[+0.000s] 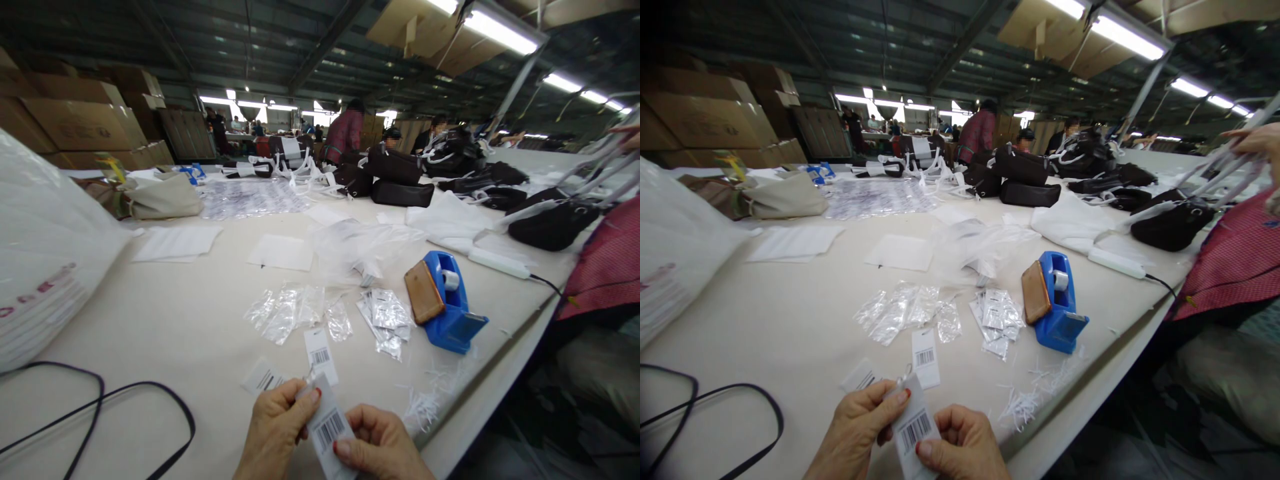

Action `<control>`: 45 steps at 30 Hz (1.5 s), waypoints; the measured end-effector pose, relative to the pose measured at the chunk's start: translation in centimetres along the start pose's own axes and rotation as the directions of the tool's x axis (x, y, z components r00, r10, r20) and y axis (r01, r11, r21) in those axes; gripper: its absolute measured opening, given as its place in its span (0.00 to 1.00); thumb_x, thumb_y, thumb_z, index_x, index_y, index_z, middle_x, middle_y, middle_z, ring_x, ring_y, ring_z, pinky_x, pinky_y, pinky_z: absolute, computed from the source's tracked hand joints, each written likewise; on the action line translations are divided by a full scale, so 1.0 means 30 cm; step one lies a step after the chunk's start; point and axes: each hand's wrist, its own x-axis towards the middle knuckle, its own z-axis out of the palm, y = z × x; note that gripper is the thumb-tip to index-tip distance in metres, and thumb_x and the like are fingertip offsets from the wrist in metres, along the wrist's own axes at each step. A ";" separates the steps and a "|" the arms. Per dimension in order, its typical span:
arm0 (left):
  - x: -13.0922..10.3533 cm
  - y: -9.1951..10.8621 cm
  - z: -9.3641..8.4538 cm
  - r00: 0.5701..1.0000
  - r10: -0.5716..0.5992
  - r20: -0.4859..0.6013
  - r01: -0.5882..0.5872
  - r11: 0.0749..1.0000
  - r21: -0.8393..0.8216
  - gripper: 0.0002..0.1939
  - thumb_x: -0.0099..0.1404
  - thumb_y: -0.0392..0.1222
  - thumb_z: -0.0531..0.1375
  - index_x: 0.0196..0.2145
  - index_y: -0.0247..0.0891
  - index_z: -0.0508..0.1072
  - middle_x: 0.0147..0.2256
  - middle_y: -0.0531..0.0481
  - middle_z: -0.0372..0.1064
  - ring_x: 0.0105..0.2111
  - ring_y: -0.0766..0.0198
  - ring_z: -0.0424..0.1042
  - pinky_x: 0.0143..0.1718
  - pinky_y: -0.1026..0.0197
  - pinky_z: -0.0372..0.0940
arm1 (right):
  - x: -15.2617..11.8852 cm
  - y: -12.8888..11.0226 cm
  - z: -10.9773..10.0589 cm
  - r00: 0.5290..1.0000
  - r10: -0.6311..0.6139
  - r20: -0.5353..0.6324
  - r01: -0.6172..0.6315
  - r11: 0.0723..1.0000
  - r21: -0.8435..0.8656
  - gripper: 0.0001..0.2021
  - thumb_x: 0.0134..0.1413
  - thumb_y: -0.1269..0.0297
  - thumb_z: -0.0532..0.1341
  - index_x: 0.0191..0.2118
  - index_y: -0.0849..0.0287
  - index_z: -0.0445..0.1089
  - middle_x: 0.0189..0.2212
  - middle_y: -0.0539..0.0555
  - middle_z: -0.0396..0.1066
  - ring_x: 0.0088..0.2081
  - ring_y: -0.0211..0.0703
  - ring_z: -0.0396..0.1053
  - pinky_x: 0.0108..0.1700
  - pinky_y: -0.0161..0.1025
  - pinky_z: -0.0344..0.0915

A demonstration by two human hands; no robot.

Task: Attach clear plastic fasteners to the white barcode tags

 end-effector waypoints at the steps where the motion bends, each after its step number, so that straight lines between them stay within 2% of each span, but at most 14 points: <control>1: 0.001 -0.005 0.001 1.000 0.004 0.002 -0.004 1.000 0.004 0.14 0.50 0.49 0.61 0.17 0.34 0.69 0.15 0.57 0.56 0.18 0.71 0.52 0.22 0.65 0.47 | 0.002 0.001 -0.001 1.000 -0.002 -0.005 0.002 1.000 -0.003 0.14 0.28 0.65 0.73 0.25 0.64 0.72 0.23 0.51 0.77 0.23 0.33 0.72 0.27 0.29 0.64; 7: 0.003 0.014 0.001 1.000 0.007 -0.018 -0.007 1.000 0.005 0.14 0.50 0.48 0.60 0.17 0.34 0.70 0.15 0.57 0.57 0.19 0.71 0.51 0.22 0.65 0.47 | 0.010 0.011 -0.007 0.999 0.008 -0.049 -0.008 1.000 0.005 0.15 0.28 0.63 0.73 0.25 0.64 0.71 0.23 0.52 0.77 0.23 0.36 0.72 0.27 0.32 0.65; 17: -0.001 0.019 -0.002 1.000 0.022 -0.020 -0.021 1.000 0.022 0.14 0.51 0.47 0.60 0.17 0.34 0.70 0.15 0.56 0.58 0.19 0.71 0.52 0.22 0.65 0.47 | 0.015 0.013 0.005 0.999 -0.018 -0.035 0.019 1.000 0.023 0.14 0.29 0.65 0.73 0.25 0.64 0.71 0.24 0.53 0.77 0.23 0.35 0.72 0.28 0.30 0.65; 24: -0.004 0.027 0.000 0.997 0.015 -0.075 -0.020 0.998 -0.064 0.13 0.50 0.48 0.61 0.18 0.35 0.70 0.15 0.57 0.58 0.19 0.71 0.51 0.21 0.66 0.48 | 0.021 0.017 0.002 0.999 -0.014 0.049 0.014 1.000 -0.013 0.20 0.26 0.65 0.74 0.32 0.65 0.71 0.27 0.54 0.77 0.28 0.39 0.74 0.31 0.33 0.66; 26: -0.006 0.018 0.006 0.997 0.020 -0.072 -0.024 0.999 -0.047 0.13 0.50 0.48 0.61 0.18 0.35 0.69 0.15 0.57 0.58 0.19 0.71 0.52 0.22 0.66 0.48 | 0.020 0.015 0.005 0.998 -0.017 0.059 0.019 0.999 -0.027 0.20 0.26 0.66 0.74 0.32 0.65 0.71 0.27 0.54 0.77 0.28 0.38 0.74 0.31 0.32 0.65; 31: -0.001 -0.020 0.016 1.000 -0.003 0.020 0.003 1.000 0.019 0.15 0.49 0.50 0.61 0.17 0.34 0.70 0.15 0.56 0.59 0.19 0.70 0.54 0.22 0.65 0.49 | 0.023 0.014 0.007 0.998 -0.008 0.064 0.007 1.000 0.011 0.18 0.30 0.67 0.73 0.32 0.64 0.70 0.26 0.53 0.77 0.29 0.40 0.74 0.33 0.34 0.66; 38: 0.005 -0.050 0.016 0.996 -0.069 0.050 0.072 0.995 -0.067 0.17 0.44 0.52 0.64 0.15 0.35 0.69 0.15 0.56 0.58 0.19 0.69 0.54 0.21 0.65 0.49 | 0.065 0.033 -0.007 0.999 -0.022 0.025 0.022 0.999 0.034 0.19 0.24 0.67 0.74 0.28 0.64 0.69 0.21 0.51 0.76 0.25 0.39 0.74 0.30 0.33 0.66; 41: 0.012 -0.077 0.014 0.993 -0.087 0.076 0.095 0.991 -0.096 0.17 0.43 0.54 0.65 0.16 0.35 0.70 0.15 0.55 0.61 0.19 0.68 0.56 0.21 0.65 0.51 | 0.072 0.032 -0.002 1.000 -0.018 0.012 0.018 1.000 0.012 0.19 0.25 0.67 0.74 0.29 0.64 0.70 0.23 0.52 0.76 0.27 0.39 0.74 0.33 0.34 0.67; 45: 0.029 -0.110 0.003 0.988 -0.132 0.083 0.141 0.982 -0.128 0.19 0.39 0.56 0.66 0.17 0.34 0.71 0.16 0.53 0.64 0.19 0.67 0.59 0.22 0.64 0.53 | 0.081 0.052 -0.012 0.998 -0.050 0.032 0.050 0.999 0.020 0.20 0.24 0.67 0.74 0.30 0.64 0.69 0.22 0.52 0.76 0.25 0.39 0.74 0.30 0.33 0.66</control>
